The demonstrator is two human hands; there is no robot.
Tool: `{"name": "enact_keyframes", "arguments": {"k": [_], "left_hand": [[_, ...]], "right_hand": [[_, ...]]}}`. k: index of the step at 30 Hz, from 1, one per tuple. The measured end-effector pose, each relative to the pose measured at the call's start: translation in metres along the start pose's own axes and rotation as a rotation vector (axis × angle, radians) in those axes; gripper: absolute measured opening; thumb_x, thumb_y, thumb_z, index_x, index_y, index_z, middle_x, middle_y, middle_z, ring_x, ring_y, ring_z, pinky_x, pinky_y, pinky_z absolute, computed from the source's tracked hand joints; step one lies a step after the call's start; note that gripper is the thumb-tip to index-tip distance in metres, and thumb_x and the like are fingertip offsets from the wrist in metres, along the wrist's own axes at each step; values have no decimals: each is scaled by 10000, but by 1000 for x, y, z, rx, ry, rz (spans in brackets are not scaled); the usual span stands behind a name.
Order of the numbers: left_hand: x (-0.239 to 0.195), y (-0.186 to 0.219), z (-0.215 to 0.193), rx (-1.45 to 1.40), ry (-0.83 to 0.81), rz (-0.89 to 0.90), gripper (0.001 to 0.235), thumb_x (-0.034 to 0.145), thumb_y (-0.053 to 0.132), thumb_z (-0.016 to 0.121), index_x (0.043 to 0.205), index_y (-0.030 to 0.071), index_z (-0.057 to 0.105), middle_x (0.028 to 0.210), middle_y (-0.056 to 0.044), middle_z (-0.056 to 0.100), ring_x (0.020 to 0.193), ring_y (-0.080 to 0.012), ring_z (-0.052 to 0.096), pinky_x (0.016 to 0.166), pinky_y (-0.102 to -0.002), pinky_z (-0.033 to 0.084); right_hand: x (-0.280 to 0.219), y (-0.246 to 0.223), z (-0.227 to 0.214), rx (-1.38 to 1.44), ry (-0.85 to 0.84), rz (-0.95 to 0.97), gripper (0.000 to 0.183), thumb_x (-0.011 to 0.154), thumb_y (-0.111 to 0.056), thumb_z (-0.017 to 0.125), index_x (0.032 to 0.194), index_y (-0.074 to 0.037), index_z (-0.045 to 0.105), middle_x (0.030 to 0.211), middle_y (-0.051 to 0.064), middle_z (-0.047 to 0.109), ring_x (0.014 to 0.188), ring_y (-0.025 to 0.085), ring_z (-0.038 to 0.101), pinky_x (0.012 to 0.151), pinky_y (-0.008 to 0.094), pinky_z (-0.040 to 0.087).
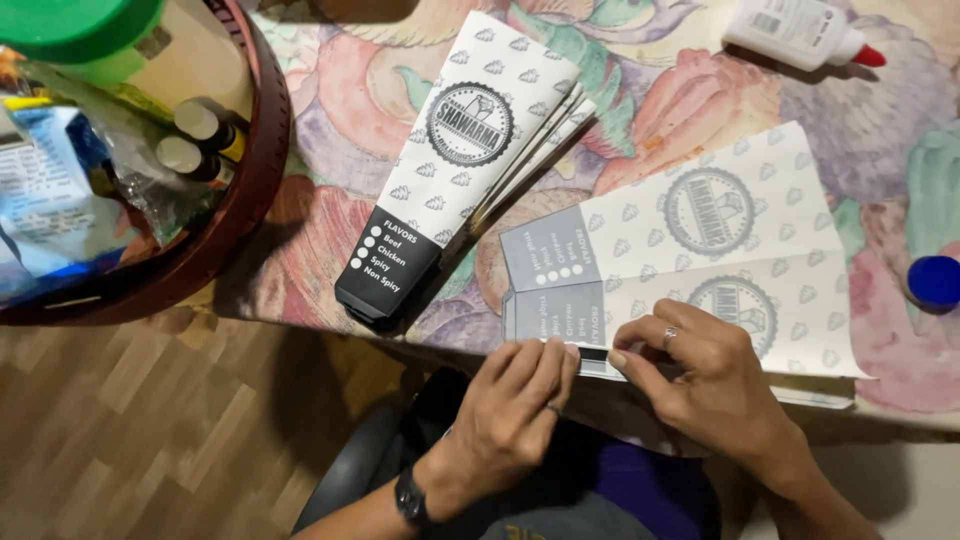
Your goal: Folding and gluing paper packaging sleeves for food items at a table.
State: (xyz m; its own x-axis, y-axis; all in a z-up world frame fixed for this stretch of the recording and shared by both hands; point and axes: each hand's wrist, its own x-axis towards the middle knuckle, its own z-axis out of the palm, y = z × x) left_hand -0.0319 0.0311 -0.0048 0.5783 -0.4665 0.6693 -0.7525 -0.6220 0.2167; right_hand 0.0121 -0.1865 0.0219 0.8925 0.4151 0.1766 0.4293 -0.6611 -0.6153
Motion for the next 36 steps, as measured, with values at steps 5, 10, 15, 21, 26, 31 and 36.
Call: {"name": "enact_keyframes", "arguments": {"k": [5, 10, 15, 21, 26, 31, 36], "left_hand": [[-5, 18, -6, 342, -179, 34, 381, 1071, -17, 307, 1297, -151, 583, 1237, -280, 625, 1139, -373, 658, 988, -470, 617], [-5, 15, -8, 367, -251, 62, 359, 1083, -1, 346, 1337, -128, 565, 1252, -267, 593, 1148, -367, 637, 1011, -484, 610], [-14, 16, -2, 300, -275, 4, 388, 1097, 40, 419, 1473, -13, 497, 1245, -216, 582, 1157, -398, 626, 1003, -525, 570], [-8, 18, 0, 328, -245, -32, 429, 1064, 122, 461, 1478, 154, 568, 1142, -156, 548, 1050, -350, 568, 921, -506, 559], [-1, 21, 2, 371, -273, -42, 452, 1015, 98, 506, 1459, 161, 559, 1118, -168, 572, 1002, -361, 605, 890, -500, 526], [3, 25, 4, 456, -287, -19, 460, 1017, 87, 547, 1471, 162, 525, 1083, -139, 554, 1007, -366, 626, 843, -495, 560], [0, 28, 7, 560, -374, 9, 578, 1042, 87, 515, 1592, 176, 358, 1148, -177, 523, 1024, -390, 594, 840, -513, 569]], "right_hand": [[-11, 3, -14, -228, -42, -197, 88, 959, -164, 678, 935, -110, 612, 836, 24, 623, 731, 218, 589, 675, 347, 461], [-28, 19, -29, -155, -4, -164, 42, 927, -117, 702, 934, -92, 668, 848, 39, 619, 795, 217, 596, 754, 334, 482], [-24, 21, -31, 44, 40, -61, 74, 847, -93, 786, 848, -75, 715, 704, 22, 569, 619, 143, 526, 609, 278, 414], [-17, 22, -29, 58, -19, 88, 77, 810, -124, 809, 814, -126, 733, 714, -17, 687, 616, 99, 646, 540, 248, 457], [-20, 27, -23, -144, -46, 111, 120, 804, -165, 801, 841, -186, 689, 727, -60, 661, 624, 147, 611, 568, 315, 454], [-35, 28, -37, -314, 47, -141, 197, 925, -227, 754, 863, -120, 601, 820, 11, 637, 751, 221, 605, 684, 349, 461], [-50, 45, -43, -77, 136, -159, 114, 863, -96, 785, 933, -68, 699, 804, 31, 620, 723, 189, 565, 703, 312, 469]]}}
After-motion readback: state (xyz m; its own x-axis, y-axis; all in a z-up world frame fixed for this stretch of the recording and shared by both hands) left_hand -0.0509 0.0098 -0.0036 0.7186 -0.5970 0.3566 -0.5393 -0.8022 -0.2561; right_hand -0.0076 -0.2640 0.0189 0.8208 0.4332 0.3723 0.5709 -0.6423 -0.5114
